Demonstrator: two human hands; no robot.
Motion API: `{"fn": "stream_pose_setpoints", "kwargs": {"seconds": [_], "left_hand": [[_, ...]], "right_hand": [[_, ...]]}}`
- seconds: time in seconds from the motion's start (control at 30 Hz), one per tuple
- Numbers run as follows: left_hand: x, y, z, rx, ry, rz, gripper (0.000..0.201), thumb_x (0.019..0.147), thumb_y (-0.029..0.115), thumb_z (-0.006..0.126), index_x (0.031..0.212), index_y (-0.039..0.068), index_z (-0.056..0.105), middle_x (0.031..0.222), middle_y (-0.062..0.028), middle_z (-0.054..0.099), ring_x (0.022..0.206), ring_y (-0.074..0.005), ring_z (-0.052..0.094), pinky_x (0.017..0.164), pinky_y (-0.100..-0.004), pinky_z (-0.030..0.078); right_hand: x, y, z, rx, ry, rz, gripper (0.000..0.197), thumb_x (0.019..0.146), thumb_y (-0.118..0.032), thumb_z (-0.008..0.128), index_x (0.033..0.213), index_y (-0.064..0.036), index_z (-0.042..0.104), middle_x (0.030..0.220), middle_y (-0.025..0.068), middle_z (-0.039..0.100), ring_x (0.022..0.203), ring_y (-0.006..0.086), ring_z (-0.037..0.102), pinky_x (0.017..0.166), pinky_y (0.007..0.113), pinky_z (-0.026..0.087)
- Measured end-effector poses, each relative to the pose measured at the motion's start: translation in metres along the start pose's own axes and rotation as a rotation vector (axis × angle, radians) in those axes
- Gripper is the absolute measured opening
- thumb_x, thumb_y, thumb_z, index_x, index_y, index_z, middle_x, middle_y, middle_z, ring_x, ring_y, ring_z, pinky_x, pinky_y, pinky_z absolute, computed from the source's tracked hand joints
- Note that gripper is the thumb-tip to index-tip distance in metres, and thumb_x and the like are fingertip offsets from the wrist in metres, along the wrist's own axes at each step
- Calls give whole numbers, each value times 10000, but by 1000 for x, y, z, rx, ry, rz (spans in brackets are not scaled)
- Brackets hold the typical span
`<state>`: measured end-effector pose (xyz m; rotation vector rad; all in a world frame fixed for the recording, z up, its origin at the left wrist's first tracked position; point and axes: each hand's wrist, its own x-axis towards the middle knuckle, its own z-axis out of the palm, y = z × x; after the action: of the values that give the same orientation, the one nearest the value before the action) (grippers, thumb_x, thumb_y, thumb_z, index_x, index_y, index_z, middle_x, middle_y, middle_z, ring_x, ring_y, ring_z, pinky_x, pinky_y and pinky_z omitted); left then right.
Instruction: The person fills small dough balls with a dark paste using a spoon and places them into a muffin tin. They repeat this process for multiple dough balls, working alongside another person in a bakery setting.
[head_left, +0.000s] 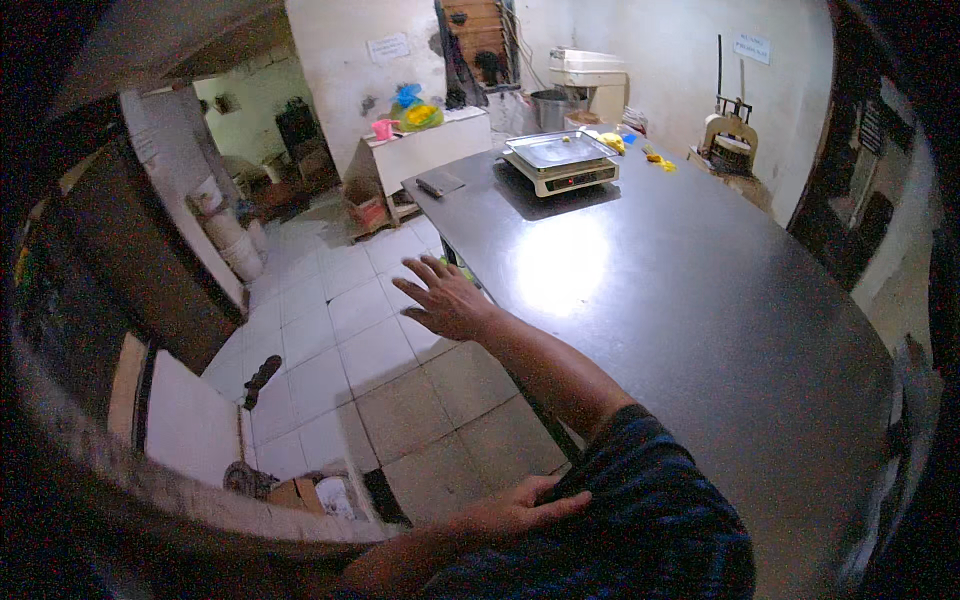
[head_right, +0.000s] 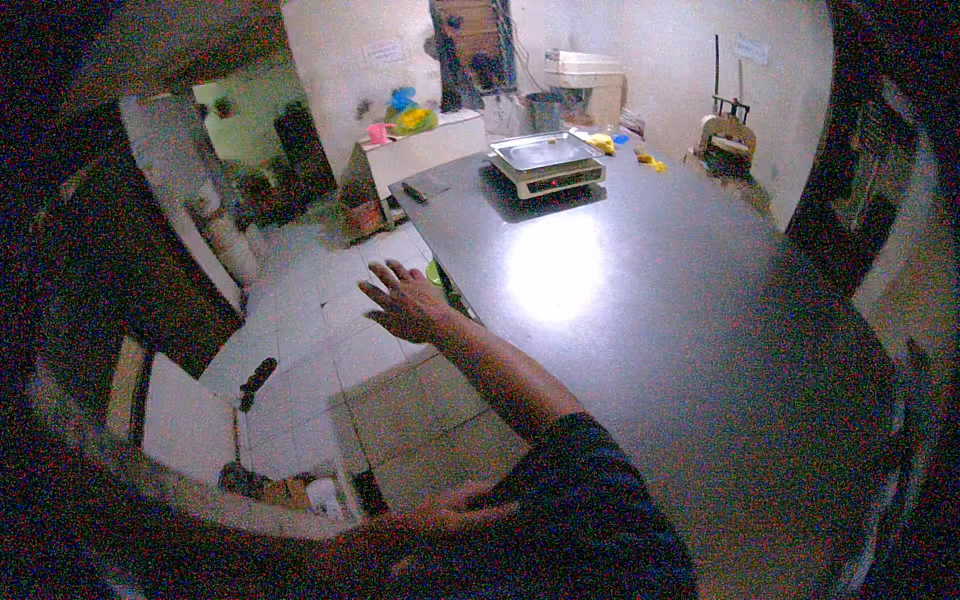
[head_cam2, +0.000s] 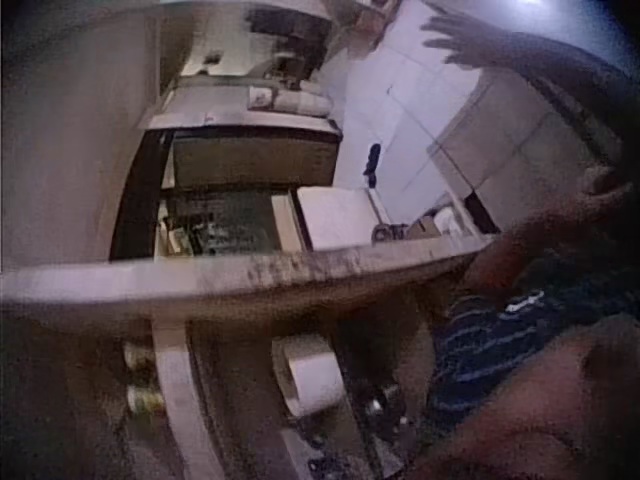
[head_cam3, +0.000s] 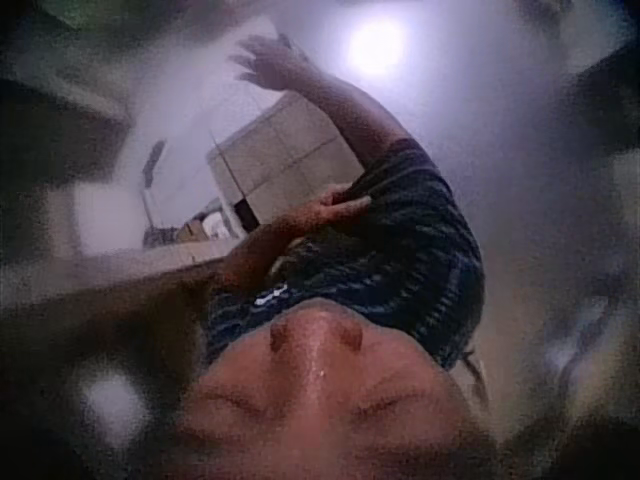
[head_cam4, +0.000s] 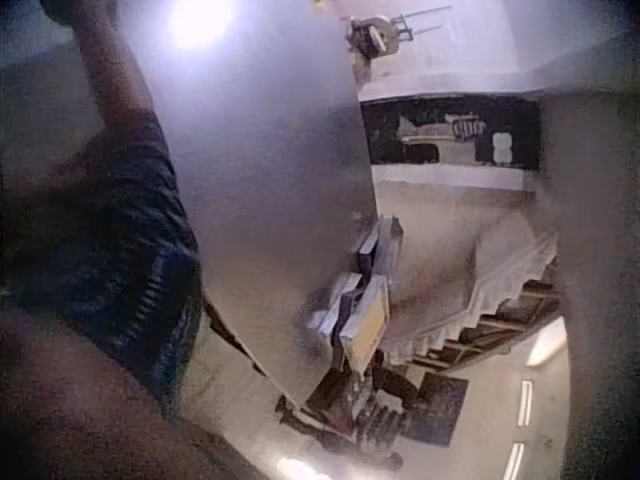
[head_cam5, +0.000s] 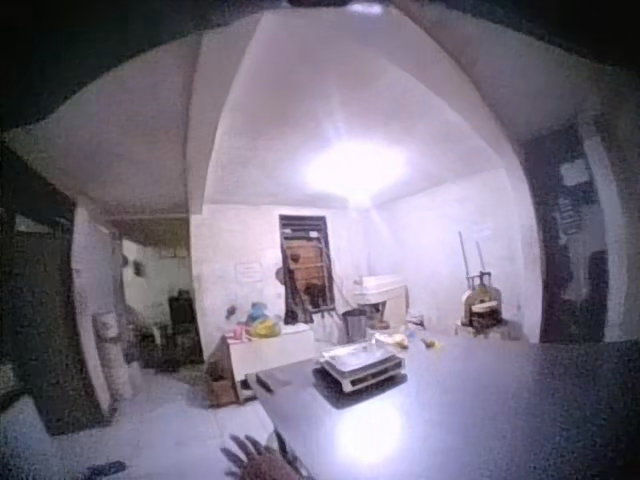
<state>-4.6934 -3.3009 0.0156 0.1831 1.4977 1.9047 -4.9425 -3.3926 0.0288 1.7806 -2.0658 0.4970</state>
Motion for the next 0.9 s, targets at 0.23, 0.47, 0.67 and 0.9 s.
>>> {"fn": "stream_pose_setpoints", "kwargs": {"seconds": [0.23,0.47,0.67,0.9], "left_hand": [[-104,144,-148,135,58,370,830,945,694,414,1372,-14,483,1378,-221,508,1294,-298,440,1119,-424,276],[-113,208,-319,-119,-77,760,748,940,653,455,1337,20,503,1291,-205,532,1200,-300,470,1038,-429,316],[-120,256,-466,-233,-39,964,679,935,617,491,1307,49,519,1216,-191,552,1120,-302,496,969,-432,350],[-135,288,-631,-316,-128,1076,599,930,575,532,1272,84,538,1129,-175,577,1026,-305,526,888,-436,389]], "right_hand": [[219,61,56,7,123,-38,542,936,-547,518,1244,-113,625,1361,220,509,1297,394,447,1003,548,446],[445,132,91,-34,-43,112,496,967,-519,485,1183,-111,666,1180,162,640,1138,375,609,931,500,518],[634,182,157,-135,-65,23,301,972,-369,515,1259,-377,605,1169,96,691,1102,344,659,911,490,545],[761,198,230,116,-77,60,434,880,-472,615,1073,-103,737,1102,162,703,1055,315,686,887,437,558]]}}
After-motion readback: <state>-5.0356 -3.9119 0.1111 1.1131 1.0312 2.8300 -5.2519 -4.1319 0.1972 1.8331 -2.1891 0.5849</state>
